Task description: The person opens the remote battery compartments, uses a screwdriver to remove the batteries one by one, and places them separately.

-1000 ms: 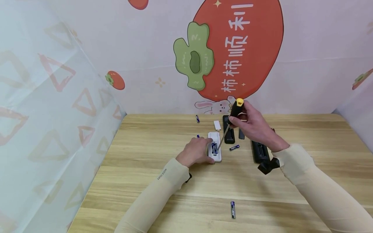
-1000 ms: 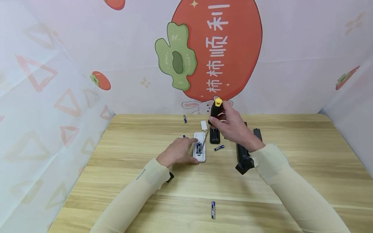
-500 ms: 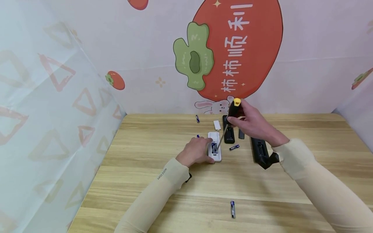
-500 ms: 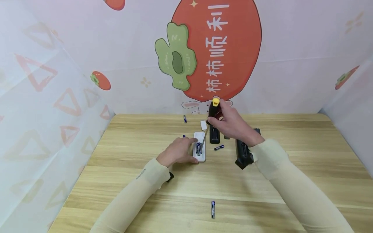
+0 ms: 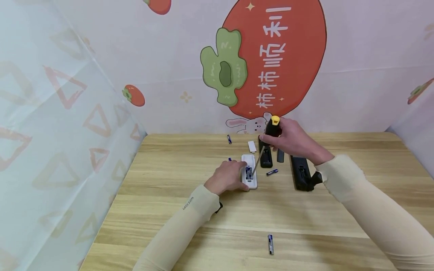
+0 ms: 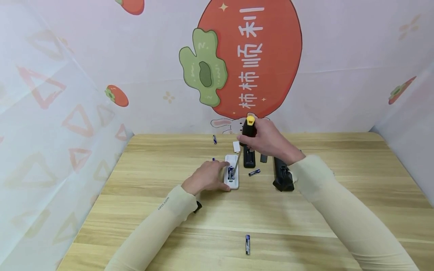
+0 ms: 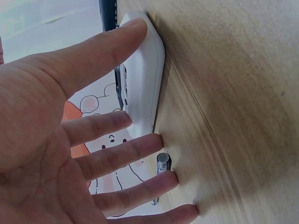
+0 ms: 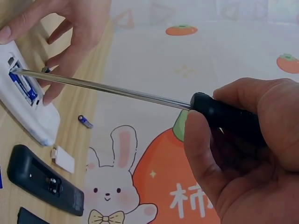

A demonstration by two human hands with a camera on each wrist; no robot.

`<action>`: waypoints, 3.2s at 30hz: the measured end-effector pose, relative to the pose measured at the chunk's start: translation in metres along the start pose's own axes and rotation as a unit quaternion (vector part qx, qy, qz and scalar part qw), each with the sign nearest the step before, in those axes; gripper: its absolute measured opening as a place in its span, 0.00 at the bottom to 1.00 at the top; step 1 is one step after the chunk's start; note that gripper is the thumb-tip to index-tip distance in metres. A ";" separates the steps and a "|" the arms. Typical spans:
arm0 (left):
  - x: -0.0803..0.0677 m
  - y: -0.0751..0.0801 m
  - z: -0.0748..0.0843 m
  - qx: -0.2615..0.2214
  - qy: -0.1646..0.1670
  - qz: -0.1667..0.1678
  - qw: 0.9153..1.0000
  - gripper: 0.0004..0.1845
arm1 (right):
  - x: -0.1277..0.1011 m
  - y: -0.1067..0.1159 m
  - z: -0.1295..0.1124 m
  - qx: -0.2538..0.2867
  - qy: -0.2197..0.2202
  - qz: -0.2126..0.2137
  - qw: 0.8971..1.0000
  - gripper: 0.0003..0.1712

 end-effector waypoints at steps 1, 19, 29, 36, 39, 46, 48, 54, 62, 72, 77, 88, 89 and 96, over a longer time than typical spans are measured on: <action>0.000 0.000 0.000 0.000 0.000 0.001 1.000 0.45 | 0.000 0.000 0.000 0.002 0.000 -0.003 1.000 0.20; -0.001 0.000 0.000 -0.007 0.001 0.000 1.000 0.45 | 0.019 -0.004 0.002 0.025 -0.030 -0.061 0.997 0.28; 0.000 0.000 0.000 -0.012 0.004 -0.001 1.000 0.45 | 0.024 -0.006 0.001 0.037 -0.044 -0.076 0.995 0.23; 0.000 -0.001 0.000 -0.009 0.001 -0.004 1.000 0.45 | 0.029 -0.007 0.001 0.041 -0.046 -0.070 0.996 0.22; 0.000 0.000 0.000 -0.010 0.001 -0.004 1.000 0.45 | 0.028 -0.007 0.002 0.047 -0.047 -0.071 0.995 0.23; 0.000 -0.001 0.000 -0.009 0.007 -0.004 1.000 0.45 | 0.019 -0.005 0.000 0.034 -0.028 -0.062 0.997 0.25; 0.000 0.000 0.000 -0.007 0.006 -0.003 1.000 0.45 | 0.015 -0.005 -0.002 0.026 -0.019 -0.055 0.998 0.25; -0.001 0.001 0.001 -0.001 0.005 -0.004 1.000 0.45 | -0.001 -0.007 -0.012 0.001 0.014 -0.029 0.999 0.18; -0.002 0.001 0.000 -0.015 0.015 -0.001 1.000 0.45 | -0.029 -0.015 -0.034 -0.027 0.101 0.003 0.994 0.12; -0.003 0.001 0.001 -0.016 0.001 0.001 1.000 0.44 | -0.059 -0.027 -0.047 -0.043 0.180 0.019 0.983 0.17; -0.003 0.001 0.002 -0.009 -0.006 0.004 1.000 0.44 | -0.062 -0.030 -0.048 -0.041 0.177 0.011 0.983 0.16; -0.003 0.001 0.000 -0.019 -0.008 0.007 1.000 0.45 | -0.040 -0.030 -0.047 -0.044 0.123 -0.019 0.991 0.14; -0.003 0.001 0.000 -0.020 -0.009 0.008 1.000 0.45 | -0.039 -0.029 -0.047 -0.042 0.122 -0.020 0.991 0.14; -0.003 0.001 0.001 -0.015 -0.012 0.005 1.000 0.45 | -0.044 -0.033 -0.049 -0.039 0.139 -0.044 0.989 0.14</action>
Point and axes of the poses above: each hand's wrist, its own x-axis towards the middle knuckle, its own y-axis out of the back of the hand, z = x × y, the point moved 9 cm from there along x, towards the middle knuckle, and after that the axes turned 12 degrees about -y, right-handed, at the moved point
